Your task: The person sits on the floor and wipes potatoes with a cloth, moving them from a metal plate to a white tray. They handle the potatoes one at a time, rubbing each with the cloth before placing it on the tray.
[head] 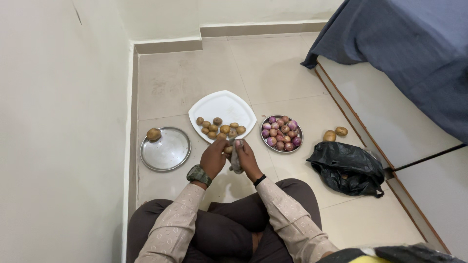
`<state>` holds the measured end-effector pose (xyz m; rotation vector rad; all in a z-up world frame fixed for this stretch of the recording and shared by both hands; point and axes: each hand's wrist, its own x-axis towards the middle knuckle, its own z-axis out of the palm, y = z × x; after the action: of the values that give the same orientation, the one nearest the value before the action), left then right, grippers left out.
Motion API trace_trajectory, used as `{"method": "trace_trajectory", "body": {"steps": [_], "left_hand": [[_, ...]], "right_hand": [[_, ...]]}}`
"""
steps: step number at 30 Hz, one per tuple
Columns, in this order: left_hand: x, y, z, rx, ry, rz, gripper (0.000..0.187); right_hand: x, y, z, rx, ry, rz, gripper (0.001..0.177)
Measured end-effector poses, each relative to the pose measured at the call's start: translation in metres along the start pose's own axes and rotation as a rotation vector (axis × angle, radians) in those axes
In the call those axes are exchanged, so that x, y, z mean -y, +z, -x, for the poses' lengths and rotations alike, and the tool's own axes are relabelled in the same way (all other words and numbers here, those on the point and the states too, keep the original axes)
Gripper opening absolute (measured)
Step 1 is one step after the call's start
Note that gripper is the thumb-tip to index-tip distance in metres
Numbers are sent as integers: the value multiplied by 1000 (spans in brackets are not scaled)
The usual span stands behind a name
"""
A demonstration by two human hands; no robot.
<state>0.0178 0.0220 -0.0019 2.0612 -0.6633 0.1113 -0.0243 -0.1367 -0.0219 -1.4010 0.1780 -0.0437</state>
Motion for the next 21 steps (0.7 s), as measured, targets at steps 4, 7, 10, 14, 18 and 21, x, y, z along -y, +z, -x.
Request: {"method": "trace_trajectory", "body": {"steps": [4, 7, 10, 14, 18, 21], "left_hand": [[6, 3, 3, 27, -16, -105, 34], [12, 4, 1, 14, -56, -17, 33], [13, 4, -2, 21, -122, 50, 31], [6, 0, -7, 24, -300, 97, 32], [13, -2, -9, 18, -302, 67, 31], [23, 4, -6, -21, -244, 74, 31]], "right_hand": [[-9, -2, -7, 85, 105, 55, 37], [-2, -10, -10, 83, 211, -36, 35], [1, -12, -12, 58, 229, -66, 32], [6, -19, -10, -24, 182, -151, 39], [6, -28, -14, -50, 182, -216, 41], [-4, -37, -18, -64, 141, -297, 37]]}}
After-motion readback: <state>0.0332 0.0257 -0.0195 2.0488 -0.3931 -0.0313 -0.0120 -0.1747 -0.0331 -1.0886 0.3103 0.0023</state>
